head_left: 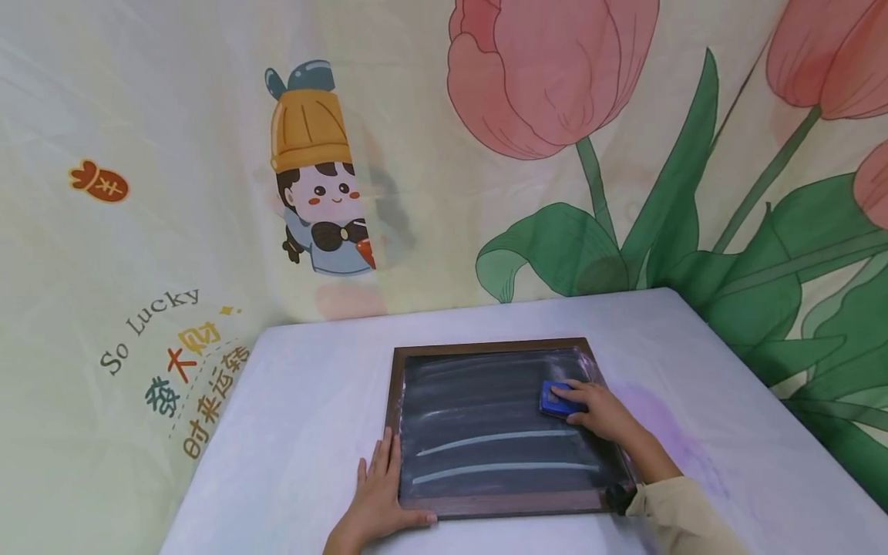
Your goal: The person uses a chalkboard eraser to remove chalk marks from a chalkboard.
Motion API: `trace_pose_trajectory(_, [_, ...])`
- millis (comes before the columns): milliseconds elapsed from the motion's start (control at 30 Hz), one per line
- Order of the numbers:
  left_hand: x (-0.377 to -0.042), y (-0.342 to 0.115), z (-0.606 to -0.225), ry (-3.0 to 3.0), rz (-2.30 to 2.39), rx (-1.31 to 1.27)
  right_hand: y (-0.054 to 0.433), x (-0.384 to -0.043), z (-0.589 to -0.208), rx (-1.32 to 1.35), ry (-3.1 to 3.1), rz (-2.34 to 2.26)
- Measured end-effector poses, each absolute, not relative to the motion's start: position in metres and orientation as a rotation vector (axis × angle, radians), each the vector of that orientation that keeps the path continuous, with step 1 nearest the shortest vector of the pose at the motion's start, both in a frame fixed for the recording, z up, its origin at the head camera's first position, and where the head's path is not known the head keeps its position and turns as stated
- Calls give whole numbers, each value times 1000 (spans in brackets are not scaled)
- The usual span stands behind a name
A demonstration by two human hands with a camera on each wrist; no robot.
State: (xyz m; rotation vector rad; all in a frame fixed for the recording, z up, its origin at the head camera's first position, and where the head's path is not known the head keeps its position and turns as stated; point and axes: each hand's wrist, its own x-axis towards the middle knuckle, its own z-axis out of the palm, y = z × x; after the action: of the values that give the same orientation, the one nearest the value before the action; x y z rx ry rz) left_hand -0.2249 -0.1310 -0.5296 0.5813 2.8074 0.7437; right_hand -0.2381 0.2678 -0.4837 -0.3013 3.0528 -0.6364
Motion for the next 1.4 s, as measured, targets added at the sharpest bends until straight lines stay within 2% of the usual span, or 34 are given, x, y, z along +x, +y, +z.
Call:
trace_pose_trajectory(200, [-227, -130, -528, 2793, 751, 566, 265, -235, -481, -296, 3057, -614])
trace_pose_trajectory(600, [-226, -132, -524, 2783, 760, 538, 259, -204, -482, -356, 3079, -610])
trace_pose_trajectory(900, [-226, -133, -525, 2786, 766, 573, 247, -206, -480, -349, 3095, -573])
trace_pose_trajectory(1067, [-225, -133, -521, 2784, 758, 568, 211, -215, -476, -473, 3078, -510])
trace_pose_trajectory(1400, [-225, -131, -524, 2788, 781, 600, 97, -238, -476, -734, 3051, -418])
